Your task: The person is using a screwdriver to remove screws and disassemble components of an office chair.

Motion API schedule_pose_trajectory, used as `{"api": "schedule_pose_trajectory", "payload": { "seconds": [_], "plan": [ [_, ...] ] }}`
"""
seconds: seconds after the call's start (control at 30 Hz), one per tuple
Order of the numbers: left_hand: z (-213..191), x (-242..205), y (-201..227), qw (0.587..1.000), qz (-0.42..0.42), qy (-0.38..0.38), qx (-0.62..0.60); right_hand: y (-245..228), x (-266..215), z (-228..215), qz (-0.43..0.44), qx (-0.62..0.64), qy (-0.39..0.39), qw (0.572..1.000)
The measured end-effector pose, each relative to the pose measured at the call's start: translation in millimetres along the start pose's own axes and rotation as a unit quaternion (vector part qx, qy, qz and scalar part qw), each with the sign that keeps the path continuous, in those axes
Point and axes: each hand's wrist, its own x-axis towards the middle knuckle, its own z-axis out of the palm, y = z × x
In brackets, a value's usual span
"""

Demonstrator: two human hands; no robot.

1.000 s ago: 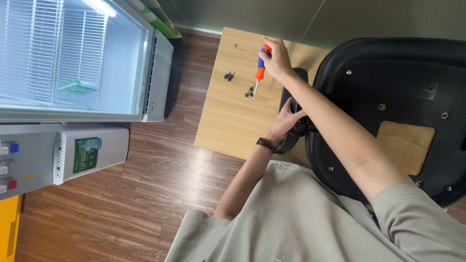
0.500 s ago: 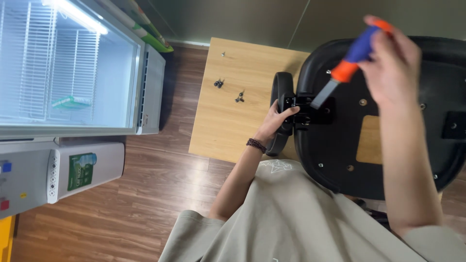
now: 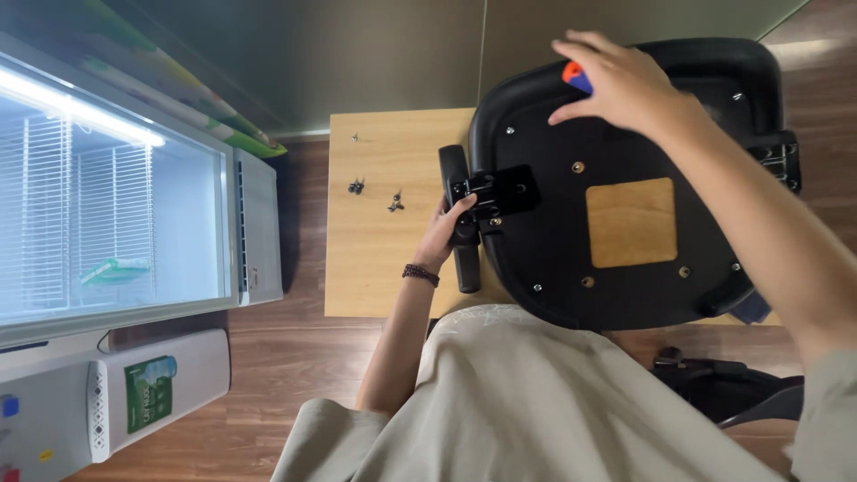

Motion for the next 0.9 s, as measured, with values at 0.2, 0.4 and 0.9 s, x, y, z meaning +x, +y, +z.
{"api": "schedule_pose_trajectory", "payload": {
  "seconds": [0.2, 0.4, 0.9],
  "plan": [
    [5, -20, 0, 1.000, 0.001, 0.011, 0.003, 15, 81, 0, -0.029, -0.117, -0.249, 0.961],
    [7, -30, 7, 1.000, -0.009, 0.007, 0.022, 3, 121, 7, 0.022, -0.103, -0.456, 0.884],
    [27, -85, 31, 0.994, -0.093, 0.056, 0.011, 26, 115, 27, -0.044, -0.069, -0.416, 0.905]
  ]
}}
